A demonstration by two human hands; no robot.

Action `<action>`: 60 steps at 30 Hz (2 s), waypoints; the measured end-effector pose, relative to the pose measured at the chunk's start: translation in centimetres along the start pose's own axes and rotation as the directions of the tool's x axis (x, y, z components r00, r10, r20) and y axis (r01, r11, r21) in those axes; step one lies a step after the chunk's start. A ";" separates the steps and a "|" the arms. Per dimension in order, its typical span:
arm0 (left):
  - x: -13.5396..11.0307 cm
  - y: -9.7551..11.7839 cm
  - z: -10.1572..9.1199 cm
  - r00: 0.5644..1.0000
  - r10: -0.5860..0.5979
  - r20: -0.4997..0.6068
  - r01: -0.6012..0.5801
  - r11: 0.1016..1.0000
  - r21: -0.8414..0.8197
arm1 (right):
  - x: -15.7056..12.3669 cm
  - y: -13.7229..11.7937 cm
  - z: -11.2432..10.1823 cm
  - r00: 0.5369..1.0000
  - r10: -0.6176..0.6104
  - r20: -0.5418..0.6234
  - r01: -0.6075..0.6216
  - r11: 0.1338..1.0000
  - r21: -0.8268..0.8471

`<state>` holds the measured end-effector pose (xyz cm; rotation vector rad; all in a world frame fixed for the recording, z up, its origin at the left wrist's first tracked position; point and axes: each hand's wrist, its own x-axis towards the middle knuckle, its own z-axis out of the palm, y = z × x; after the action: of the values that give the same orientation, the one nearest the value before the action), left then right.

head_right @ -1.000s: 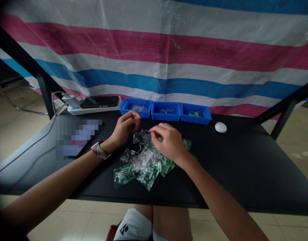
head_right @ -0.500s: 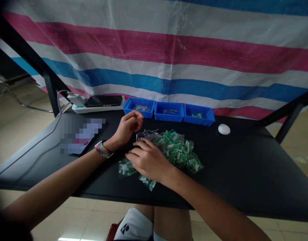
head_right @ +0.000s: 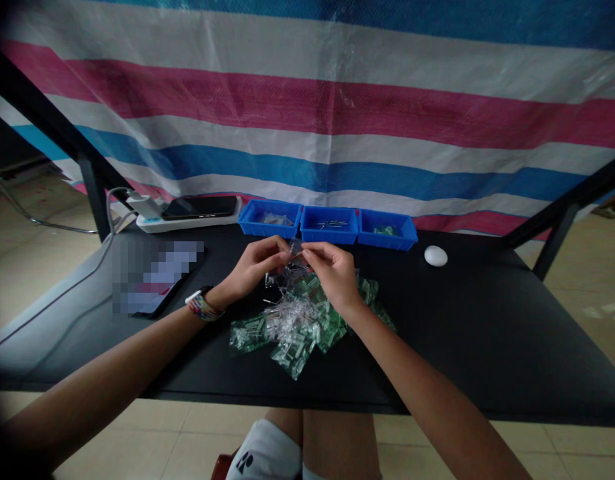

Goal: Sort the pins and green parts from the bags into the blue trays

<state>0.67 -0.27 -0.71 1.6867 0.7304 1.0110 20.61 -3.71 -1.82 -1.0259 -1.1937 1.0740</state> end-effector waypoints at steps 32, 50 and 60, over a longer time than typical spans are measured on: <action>-0.1 0.5 0.6 0.999 -0.009 0.040 0.008 1.000 0.030 | 0.1 -0.4 -0.6 0.989 0.100 0.109 -0.110 0.991 0.083; -0.4 -0.2 0.3 0.997 0.057 0.056 -0.067 0.975 0.212 | 0.3 -0.3 -0.8 0.985 0.110 0.133 -0.119 0.991 0.062; -0.3 0.1 0.2 1.000 -0.008 -0.009 0.010 0.979 0.206 | -0.2 -0.9 -0.7 0.984 -0.155 0.087 0.167 0.975 -0.149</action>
<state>0.75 -0.66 -0.78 1.8555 0.8717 0.9627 21.32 -4.09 -1.06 -0.9962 -1.4154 0.9095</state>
